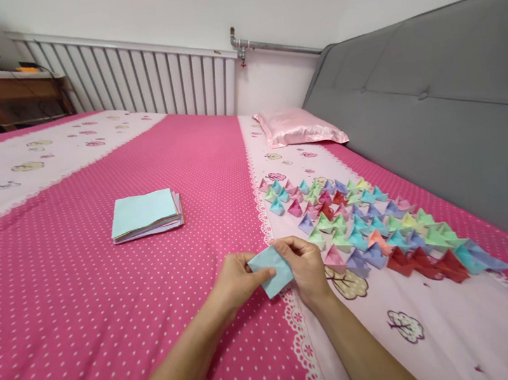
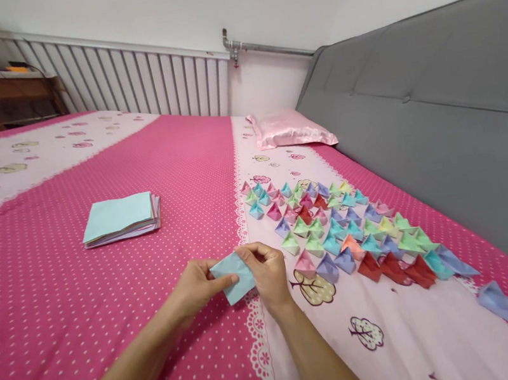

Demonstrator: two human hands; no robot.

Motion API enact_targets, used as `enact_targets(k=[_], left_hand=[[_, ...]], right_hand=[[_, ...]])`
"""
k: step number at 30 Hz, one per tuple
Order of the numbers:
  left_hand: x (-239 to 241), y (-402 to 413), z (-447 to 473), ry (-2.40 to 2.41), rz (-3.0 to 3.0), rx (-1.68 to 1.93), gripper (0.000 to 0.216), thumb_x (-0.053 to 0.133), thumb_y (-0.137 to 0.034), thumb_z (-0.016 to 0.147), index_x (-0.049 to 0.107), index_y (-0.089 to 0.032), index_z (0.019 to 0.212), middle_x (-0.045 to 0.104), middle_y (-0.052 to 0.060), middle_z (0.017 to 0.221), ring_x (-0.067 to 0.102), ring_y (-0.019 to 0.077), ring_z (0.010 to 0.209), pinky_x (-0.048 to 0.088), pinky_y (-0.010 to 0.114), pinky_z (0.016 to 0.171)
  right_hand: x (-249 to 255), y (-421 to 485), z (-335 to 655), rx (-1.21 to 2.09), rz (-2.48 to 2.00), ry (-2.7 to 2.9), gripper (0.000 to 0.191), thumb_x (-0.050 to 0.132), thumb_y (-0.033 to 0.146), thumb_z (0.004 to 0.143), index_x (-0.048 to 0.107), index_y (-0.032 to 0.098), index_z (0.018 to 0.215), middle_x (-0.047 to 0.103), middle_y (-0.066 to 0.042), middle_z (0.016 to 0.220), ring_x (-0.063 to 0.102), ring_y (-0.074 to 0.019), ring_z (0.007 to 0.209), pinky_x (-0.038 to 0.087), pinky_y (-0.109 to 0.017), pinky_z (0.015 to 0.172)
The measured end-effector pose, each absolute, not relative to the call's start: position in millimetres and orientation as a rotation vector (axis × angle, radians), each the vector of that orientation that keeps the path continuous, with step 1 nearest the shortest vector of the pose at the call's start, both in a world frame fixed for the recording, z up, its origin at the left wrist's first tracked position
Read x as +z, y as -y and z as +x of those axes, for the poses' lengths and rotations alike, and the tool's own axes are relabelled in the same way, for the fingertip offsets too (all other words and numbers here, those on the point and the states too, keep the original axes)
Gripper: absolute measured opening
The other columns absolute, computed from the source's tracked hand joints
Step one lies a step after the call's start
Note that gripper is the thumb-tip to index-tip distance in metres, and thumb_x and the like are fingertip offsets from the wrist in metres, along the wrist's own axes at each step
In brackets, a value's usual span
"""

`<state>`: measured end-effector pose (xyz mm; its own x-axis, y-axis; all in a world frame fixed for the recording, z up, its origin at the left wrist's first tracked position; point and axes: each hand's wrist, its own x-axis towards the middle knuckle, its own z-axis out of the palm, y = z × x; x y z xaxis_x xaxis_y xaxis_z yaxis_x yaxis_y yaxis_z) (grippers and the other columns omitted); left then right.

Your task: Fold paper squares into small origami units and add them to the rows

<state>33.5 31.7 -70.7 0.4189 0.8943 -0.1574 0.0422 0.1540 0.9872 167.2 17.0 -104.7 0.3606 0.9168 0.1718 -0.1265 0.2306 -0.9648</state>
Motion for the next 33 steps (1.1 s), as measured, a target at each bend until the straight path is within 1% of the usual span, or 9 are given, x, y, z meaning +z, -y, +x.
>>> enact_targets(k=[3,6,10,13,18,24,27,30,33], left_hand=[[-71,-32,33,-0.912,1.177,0.833,0.016,0.071,-0.024,0.058,0.064,-0.010,0.054,0.061,0.004,0.052,0.051,0.0113,0.046,0.038,0.023,0.049],[-72,-35,31,-0.862,1.097,0.934,0.018,0.072,-0.026,0.060,0.067,-0.009,0.064,0.065,0.006,0.059,0.054,0.0129,0.051,0.041,0.024,0.055],[-70,-37,30,-0.878,1.068,0.969,0.020,0.071,-0.028,0.063,0.068,-0.008,0.068,0.066,0.007,0.061,0.056,0.0135,0.053,0.042,0.025,0.057],[-66,-36,31,-0.896,1.006,0.962,0.023,0.068,-0.032,0.066,0.068,-0.009,0.067,0.067,0.009,0.062,0.058,0.0157,0.057,0.045,0.026,0.062],[-66,-36,32,-0.946,0.979,0.980,0.027,0.062,-0.035,0.071,0.067,-0.009,0.067,0.066,0.008,0.060,0.059,0.0164,0.057,0.045,0.028,0.064],[-68,-38,30,-0.924,1.001,0.962,0.027,0.062,-0.034,0.072,0.068,-0.009,0.068,0.066,0.008,0.060,0.058,0.0154,0.056,0.043,0.025,0.060],[-68,-40,27,-0.873,1.000,0.933,0.022,0.066,-0.030,0.069,0.069,-0.009,0.074,0.068,0.010,0.067,0.059,0.0148,0.057,0.044,0.025,0.061],[-69,-44,23,-0.854,0.967,0.911,0.023,0.067,-0.029,0.068,0.069,-0.010,0.080,0.069,0.011,0.073,0.059,0.0151,0.060,0.045,0.026,0.063],[-70,-47,19,-0.902,0.951,0.873,0.024,0.067,-0.031,0.068,0.069,-0.008,0.073,0.068,0.012,0.068,0.058,0.0155,0.056,0.043,0.026,0.060]], right_hand=[[-104,-18,167,0.971,-1.030,0.904,0.018,0.069,0.031,0.067,0.068,0.018,0.079,0.064,0.000,0.067,0.056,-0.0123,0.059,0.045,-0.024,0.055],[-103,-19,166,1.066,-0.955,0.895,0.025,0.070,0.027,0.065,0.067,0.018,0.087,0.067,-0.001,0.074,0.059,-0.0138,0.063,0.048,-0.027,0.061],[-102,-20,167,1.042,-1.003,0.853,0.028,0.072,0.028,0.062,0.067,0.017,0.087,0.066,0.000,0.068,0.056,-0.0105,0.055,0.045,-0.023,0.052],[-101,-20,169,1.005,-1.063,0.827,0.033,0.071,0.030,0.063,0.065,0.017,0.092,0.064,0.002,0.062,0.053,-0.0084,0.050,0.040,-0.019,0.045],[-103,-20,171,0.966,-1.067,0.856,0.035,0.067,0.033,0.068,0.060,0.018,0.099,0.061,0.003,0.058,0.050,-0.0072,0.046,0.041,-0.018,0.044],[-106,-22,174,0.950,-1.060,0.866,0.028,0.066,0.033,0.068,0.063,0.017,0.092,0.063,0.001,0.062,0.053,-0.0093,0.050,0.043,-0.019,0.044],[-105,-21,175,0.948,-1.065,0.903,0.020,0.067,0.031,0.067,0.066,0.018,0.082,0.063,0.001,0.065,0.053,-0.0085,0.052,0.042,-0.019,0.045],[-103,-20,174,0.963,-1.073,0.972,0.016,0.066,0.029,0.069,0.067,0.018,0.080,0.063,0.000,0.066,0.052,-0.0084,0.053,0.042,-0.018,0.046],[-103,-19,173,0.980,-1.073,1.041,0.016,0.065,0.028,0.070,0.067,0.019,0.082,0.066,-0.001,0.072,0.056,-0.0107,0.059,0.044,-0.021,0.051]])
